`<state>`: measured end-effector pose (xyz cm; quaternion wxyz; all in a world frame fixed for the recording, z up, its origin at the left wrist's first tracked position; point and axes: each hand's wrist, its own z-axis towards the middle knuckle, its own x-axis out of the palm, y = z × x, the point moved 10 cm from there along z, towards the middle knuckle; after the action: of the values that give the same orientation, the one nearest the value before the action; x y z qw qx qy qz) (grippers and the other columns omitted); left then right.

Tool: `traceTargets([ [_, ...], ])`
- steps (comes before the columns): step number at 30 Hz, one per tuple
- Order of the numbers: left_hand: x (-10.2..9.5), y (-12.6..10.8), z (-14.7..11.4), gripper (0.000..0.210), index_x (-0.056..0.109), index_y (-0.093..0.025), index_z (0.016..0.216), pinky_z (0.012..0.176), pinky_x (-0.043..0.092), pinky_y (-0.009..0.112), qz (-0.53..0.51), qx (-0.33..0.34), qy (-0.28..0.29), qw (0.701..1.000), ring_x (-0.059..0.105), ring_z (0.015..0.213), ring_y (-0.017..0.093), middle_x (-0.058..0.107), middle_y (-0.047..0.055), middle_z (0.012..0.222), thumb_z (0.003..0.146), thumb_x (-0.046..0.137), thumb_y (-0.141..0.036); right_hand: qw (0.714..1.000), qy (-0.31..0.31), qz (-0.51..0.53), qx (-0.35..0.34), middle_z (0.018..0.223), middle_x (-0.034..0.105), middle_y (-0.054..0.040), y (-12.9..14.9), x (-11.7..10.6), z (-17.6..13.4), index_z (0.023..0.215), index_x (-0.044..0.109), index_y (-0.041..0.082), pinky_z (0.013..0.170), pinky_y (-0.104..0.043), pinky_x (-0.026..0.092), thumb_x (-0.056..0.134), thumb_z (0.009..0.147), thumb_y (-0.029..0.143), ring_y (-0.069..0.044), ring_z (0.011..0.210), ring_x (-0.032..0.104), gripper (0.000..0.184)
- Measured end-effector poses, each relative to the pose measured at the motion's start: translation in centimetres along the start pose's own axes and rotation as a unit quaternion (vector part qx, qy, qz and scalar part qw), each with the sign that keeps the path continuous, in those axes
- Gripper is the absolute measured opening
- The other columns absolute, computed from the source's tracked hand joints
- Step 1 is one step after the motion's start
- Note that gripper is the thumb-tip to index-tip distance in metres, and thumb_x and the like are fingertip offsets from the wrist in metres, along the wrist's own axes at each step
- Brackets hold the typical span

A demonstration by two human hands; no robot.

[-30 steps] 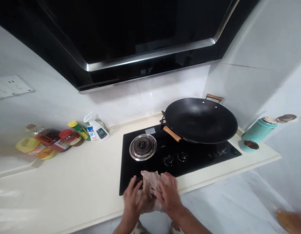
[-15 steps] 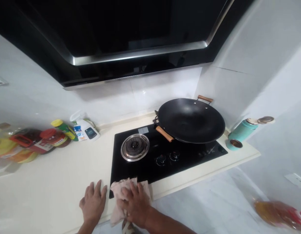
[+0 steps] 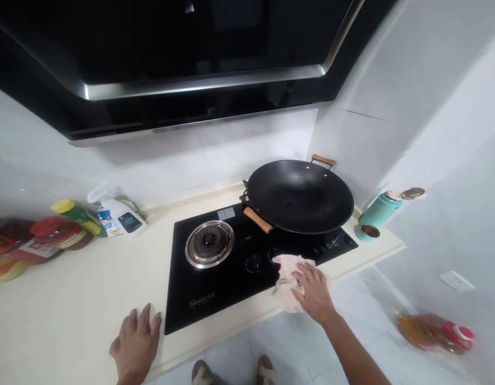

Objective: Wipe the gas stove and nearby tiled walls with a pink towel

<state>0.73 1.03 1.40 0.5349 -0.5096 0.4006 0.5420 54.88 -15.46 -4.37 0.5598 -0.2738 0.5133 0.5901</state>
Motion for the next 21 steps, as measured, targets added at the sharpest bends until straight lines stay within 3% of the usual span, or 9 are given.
traceTargets([
  [5,-0.1,-0.1,-0.1,0.066,0.052,-0.022,0.146,0.117,0.029,0.056,0.006,0.001,-0.006,1.0,0.032,0.151,0.033,0.041,0.018,0.158,0.103,0.017,-0.055,0.987,-0.033,-0.076,0.135,0.153,0.05,-0.0087,-6.0,-1.6,4.3,0.134,0.064,0.025,0.113,-0.059,0.03,0.043,0.1,0.046,-0.036,0.142,0.033,0.045],
  [9,-0.2,-0.3,-0.1,0.062,0.054,-0.022,0.145,0.116,0.03,0.056,0.02,0.0,-0.006,1.0,0.032,0.151,0.033,0.042,0.018,0.158,0.103,0.02,-0.052,0.967,-0.008,-0.095,0.238,0.154,0.045,-0.0136,-7.0,-1.9,8.9,0.14,0.059,0.023,0.108,-0.061,0.031,0.038,0.101,0.048,-0.04,0.134,0.037,0.051],
  [12,-0.1,-0.4,-0.1,0.06,0.053,-0.022,0.146,0.116,0.03,0.055,0.031,0.004,-0.006,0.999,0.031,0.151,0.032,0.042,0.018,0.158,0.103,0.022,-0.051,0.965,0.004,-0.102,0.242,0.152,0.046,-0.017,-5.6,-1.4,10.4,0.145,0.054,0.02,0.107,-0.061,0.032,0.038,0.101,0.047,-0.04,0.131,0.04,0.055],
  [14,0.1,-0.2,-0.1,0.059,0.052,-0.023,0.146,0.116,0.03,0.055,0.032,0.006,-0.005,0.999,0.031,0.151,0.031,0.042,0.018,0.158,0.103,0.023,-0.051,0.969,0.006,-0.105,0.225,0.152,0.046,-0.0175,-4.0,-0.9,9.7,0.146,0.053,0.019,0.106,-0.059,0.033,0.038,0.1,0.044,-0.039,0.13,0.041,0.055],
  [21,0.7,0.1,-0.2,0.061,0.054,-0.021,0.145,0.116,0.029,0.057,0.033,0.011,-0.016,0.999,0.032,0.15,0.034,0.042,0.019,0.159,0.103,0.023,-0.051,0.985,-0.07,-0.065,0.145,0.132,0.057,-0.0224,5.2,0.9,1.0,0.13,0.064,0.017,0.093,-0.06,0.042,0.044,0.097,0.041,-0.042,0.115,0.051,0.045],
])
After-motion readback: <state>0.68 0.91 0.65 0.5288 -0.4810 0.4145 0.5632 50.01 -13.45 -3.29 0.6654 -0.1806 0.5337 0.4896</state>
